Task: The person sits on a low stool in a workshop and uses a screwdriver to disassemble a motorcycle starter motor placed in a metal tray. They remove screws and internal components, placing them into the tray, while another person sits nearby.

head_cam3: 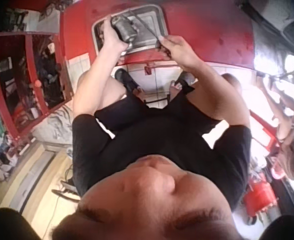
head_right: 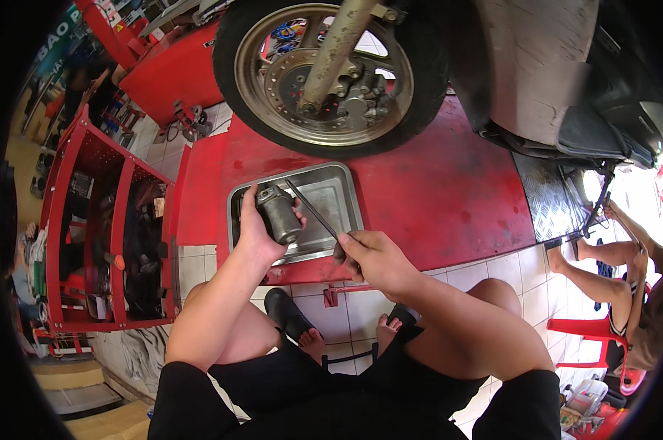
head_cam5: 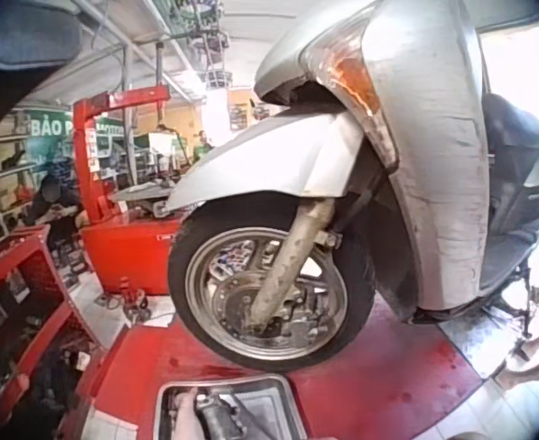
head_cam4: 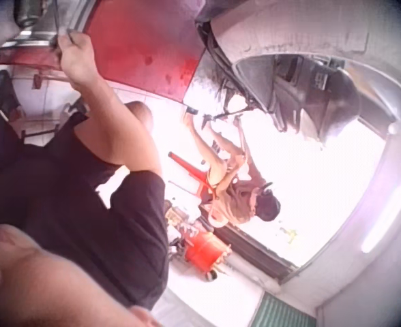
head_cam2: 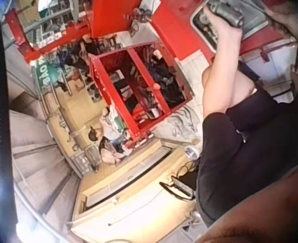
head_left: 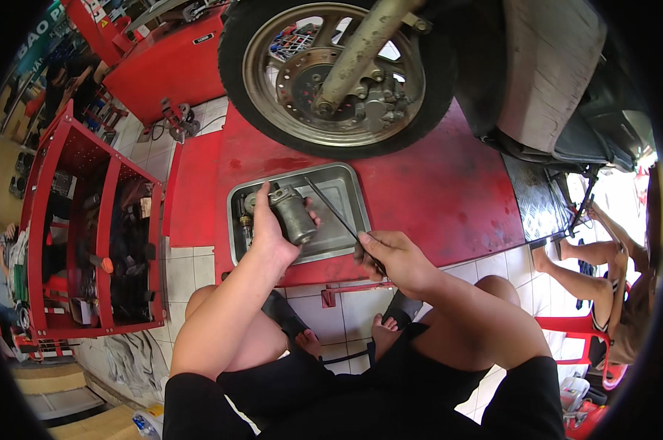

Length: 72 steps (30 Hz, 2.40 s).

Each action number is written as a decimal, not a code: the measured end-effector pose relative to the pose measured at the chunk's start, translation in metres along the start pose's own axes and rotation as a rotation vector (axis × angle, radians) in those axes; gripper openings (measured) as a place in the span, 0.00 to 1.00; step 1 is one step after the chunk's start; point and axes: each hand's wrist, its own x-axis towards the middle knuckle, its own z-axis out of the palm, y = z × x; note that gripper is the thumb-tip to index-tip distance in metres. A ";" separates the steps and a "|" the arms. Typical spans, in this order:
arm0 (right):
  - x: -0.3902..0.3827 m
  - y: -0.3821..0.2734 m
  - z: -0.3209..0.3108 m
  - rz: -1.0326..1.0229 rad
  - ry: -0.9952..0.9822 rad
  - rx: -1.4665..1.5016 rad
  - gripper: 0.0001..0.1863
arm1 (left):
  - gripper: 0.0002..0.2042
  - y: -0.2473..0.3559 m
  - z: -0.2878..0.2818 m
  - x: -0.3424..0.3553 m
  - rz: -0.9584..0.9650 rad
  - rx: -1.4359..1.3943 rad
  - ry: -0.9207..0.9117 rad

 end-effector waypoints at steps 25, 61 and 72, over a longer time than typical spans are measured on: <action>-0.004 0.000 0.008 0.180 -0.126 0.133 0.17 | 0.27 0.004 -0.004 -0.008 0.042 -0.220 -0.157; 0.018 0.012 0.000 -0.131 0.182 -0.359 0.13 | 0.20 -0.024 0.011 0.036 0.087 -0.258 -0.095; 0.038 0.026 0.001 -0.354 0.505 -0.750 0.11 | 0.19 -0.026 0.023 0.057 0.104 -0.127 -0.041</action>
